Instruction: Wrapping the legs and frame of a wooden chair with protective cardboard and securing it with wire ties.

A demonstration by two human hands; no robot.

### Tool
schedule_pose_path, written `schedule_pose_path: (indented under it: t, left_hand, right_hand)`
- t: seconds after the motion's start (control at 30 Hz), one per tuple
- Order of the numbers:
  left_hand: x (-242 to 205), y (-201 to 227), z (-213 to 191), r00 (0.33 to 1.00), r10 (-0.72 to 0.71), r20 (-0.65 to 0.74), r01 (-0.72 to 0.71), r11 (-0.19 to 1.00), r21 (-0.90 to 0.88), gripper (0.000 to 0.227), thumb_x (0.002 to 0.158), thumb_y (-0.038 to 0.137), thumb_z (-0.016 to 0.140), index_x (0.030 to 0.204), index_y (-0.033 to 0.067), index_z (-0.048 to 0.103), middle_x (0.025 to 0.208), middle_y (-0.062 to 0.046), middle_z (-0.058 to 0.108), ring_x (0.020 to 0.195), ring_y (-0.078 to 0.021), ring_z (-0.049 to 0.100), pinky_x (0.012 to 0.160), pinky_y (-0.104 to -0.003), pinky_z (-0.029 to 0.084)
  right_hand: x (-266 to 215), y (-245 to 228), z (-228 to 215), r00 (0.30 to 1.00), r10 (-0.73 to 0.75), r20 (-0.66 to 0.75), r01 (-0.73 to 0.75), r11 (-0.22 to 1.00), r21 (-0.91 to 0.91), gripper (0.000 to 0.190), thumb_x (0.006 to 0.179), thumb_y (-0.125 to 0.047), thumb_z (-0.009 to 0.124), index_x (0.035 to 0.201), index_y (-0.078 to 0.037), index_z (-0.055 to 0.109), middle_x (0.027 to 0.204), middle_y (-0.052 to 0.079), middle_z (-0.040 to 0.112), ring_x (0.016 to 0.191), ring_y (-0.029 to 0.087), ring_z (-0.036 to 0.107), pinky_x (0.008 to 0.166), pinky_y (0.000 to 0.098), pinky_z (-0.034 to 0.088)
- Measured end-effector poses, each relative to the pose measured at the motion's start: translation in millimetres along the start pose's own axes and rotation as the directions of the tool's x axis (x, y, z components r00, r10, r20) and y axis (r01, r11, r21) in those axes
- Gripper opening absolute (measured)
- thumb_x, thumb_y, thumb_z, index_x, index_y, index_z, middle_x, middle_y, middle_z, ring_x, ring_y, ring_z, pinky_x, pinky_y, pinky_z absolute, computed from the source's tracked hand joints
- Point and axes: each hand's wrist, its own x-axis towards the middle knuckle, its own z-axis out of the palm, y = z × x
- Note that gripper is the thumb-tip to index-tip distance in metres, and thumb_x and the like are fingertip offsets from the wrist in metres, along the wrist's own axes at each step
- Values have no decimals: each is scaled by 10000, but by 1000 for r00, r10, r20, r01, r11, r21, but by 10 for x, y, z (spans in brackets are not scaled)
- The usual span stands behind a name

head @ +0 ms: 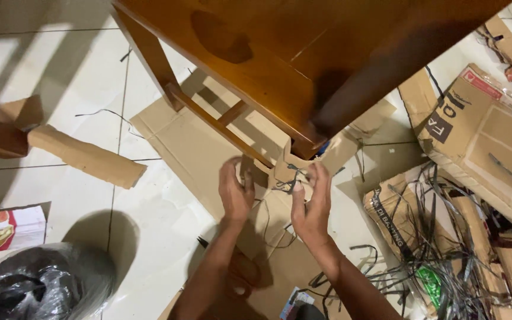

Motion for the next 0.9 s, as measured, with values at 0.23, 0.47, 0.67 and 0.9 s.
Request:
schedule_pose_path:
  t: [0.23, 0.47, 0.67, 0.9]
  left_hand:
    - [892, -171, -150, 801, 329, 500, -536, 765, 357, 811, 742, 125, 796, 1467, 77, 435, 1450, -189, 507, 1420, -404, 409, 1238, -538, 241]
    - [1343, -668, -202, 633, 160, 758, -732, 441, 519, 751, 866, 851, 450, 1320, 275, 611, 1367, 19, 613, 1424, -185, 434, 1305, -441, 113]
    - [1373, -618, -214, 649, 340, 681, -654, 707, 270, 719, 874, 832, 504, 1162, 202, 699, 1042, -33, 645, 1095, -235, 543, 1284, -471, 93]
    - [1472, -580, 127, 706, 386, 594, -630, 726, 276, 652, 845, 812, 585, 1098, 219, 683, 972, 4, 631, 992, -189, 514, 1263, -494, 151]
  right_hand:
    - [374, -132, 281, 966, -141, -215, 119, 987, -110, 960, 834, -276, 889, 1508, 86, 308, 1347, 313, 493, 1282, 509, 518, 1091, 613, 406]
    - [551, -138, 533, 895, -18, -446, 23, 1000, 4, 777, 707, -57, 908, 1349, 11, 475, 1204, 260, 598, 1184, 419, 635, 1032, 535, 496]
    - [549, 157, 404, 947, -109, -303, 72, 989, -132, 264, 853, -110, 812, 853, 42, 597, 672, 32, 572, 505, 119, 439, 444, 272, 382]
    - [914, 2093, 398, 483, 768, 421, -234, -350, 907, 650, 1041, -443, 504, 1425, 47, 318, 1372, 184, 481, 1208, 257, 590, 1079, 368, 520]
